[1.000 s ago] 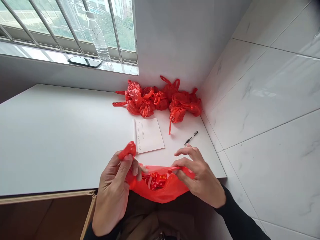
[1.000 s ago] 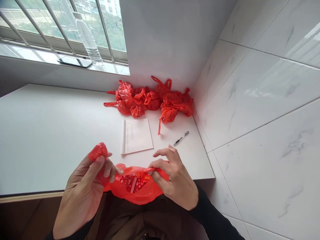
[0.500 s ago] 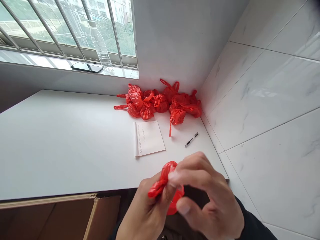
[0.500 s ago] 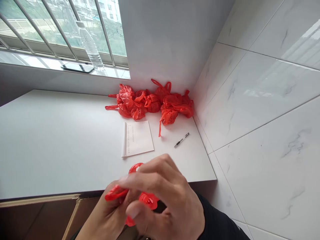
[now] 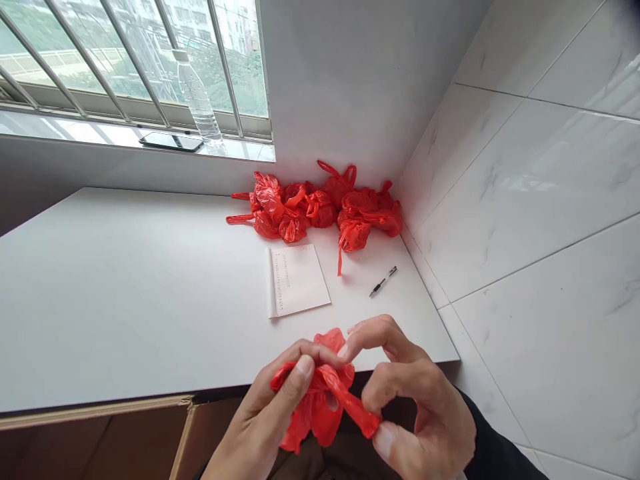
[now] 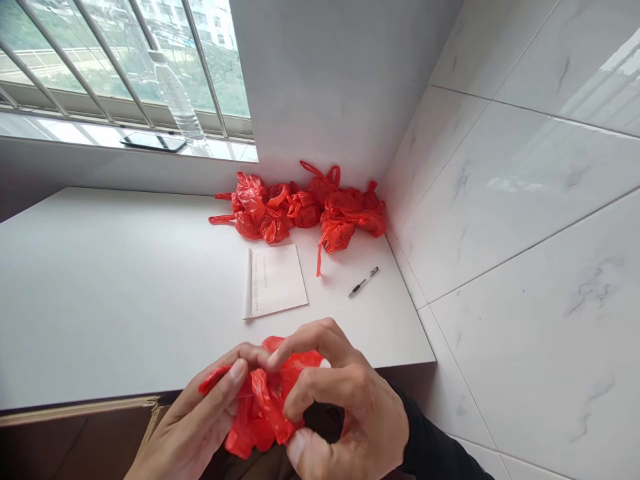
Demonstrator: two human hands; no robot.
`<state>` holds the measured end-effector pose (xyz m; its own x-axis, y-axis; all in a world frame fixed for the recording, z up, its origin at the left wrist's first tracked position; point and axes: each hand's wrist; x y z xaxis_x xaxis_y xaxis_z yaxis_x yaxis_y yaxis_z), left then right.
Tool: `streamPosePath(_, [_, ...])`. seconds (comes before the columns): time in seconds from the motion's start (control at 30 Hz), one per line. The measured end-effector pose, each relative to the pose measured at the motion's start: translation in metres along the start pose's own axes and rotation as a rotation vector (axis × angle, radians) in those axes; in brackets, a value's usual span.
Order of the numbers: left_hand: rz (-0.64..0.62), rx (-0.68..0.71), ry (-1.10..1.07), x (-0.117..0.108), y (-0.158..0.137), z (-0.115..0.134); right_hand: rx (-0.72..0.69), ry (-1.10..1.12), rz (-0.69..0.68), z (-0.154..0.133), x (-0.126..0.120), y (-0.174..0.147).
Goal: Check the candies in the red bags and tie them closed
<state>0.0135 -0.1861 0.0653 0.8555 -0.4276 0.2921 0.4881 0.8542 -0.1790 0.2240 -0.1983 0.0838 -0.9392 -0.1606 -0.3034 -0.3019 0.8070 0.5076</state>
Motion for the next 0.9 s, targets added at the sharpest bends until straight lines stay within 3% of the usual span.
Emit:
streamPosePath(0.13, [-0.115,0.142,0.320,0.004,-0.002,0.011,0.006,0.114,-0.097,0.012,0.002,-0.003])
streamPosePath(0.3, [-0.129,0.324,0.582,0.016,-0.003,0.016,0.160,0.141,-0.202,0.024,0.001,-0.008])
streamPosePath(0.47, [0.054,0.651,0.993,0.015,0.005,-0.005,0.479,0.190,-0.217,0.024,-0.002,-0.011])
streamPosePath(0.57, [0.182,0.830,1.080,0.012,0.006,-0.012,0.624,0.336,-0.264,0.025,-0.003,-0.008])
streamPosePath(0.67, [0.279,0.884,1.109,0.009,0.005,-0.011,0.596,0.434,-0.311,0.026,-0.004,-0.005])
streamPosePath(0.77, [0.378,0.853,1.131,0.005,0.005,-0.005,0.512,0.310,-0.189,0.021,-0.006,-0.002])
streamPosePath(0.9, [0.305,0.847,1.265,-0.001,0.006,0.007,0.354,0.039,-0.053,0.011,-0.007,0.002])
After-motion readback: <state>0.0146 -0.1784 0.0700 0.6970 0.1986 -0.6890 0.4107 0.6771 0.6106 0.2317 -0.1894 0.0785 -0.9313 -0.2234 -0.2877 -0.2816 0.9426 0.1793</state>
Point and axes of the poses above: each hand's wrist, its own y-axis towards the middle knuckle, its own x-axis out of the palm, z = x × y
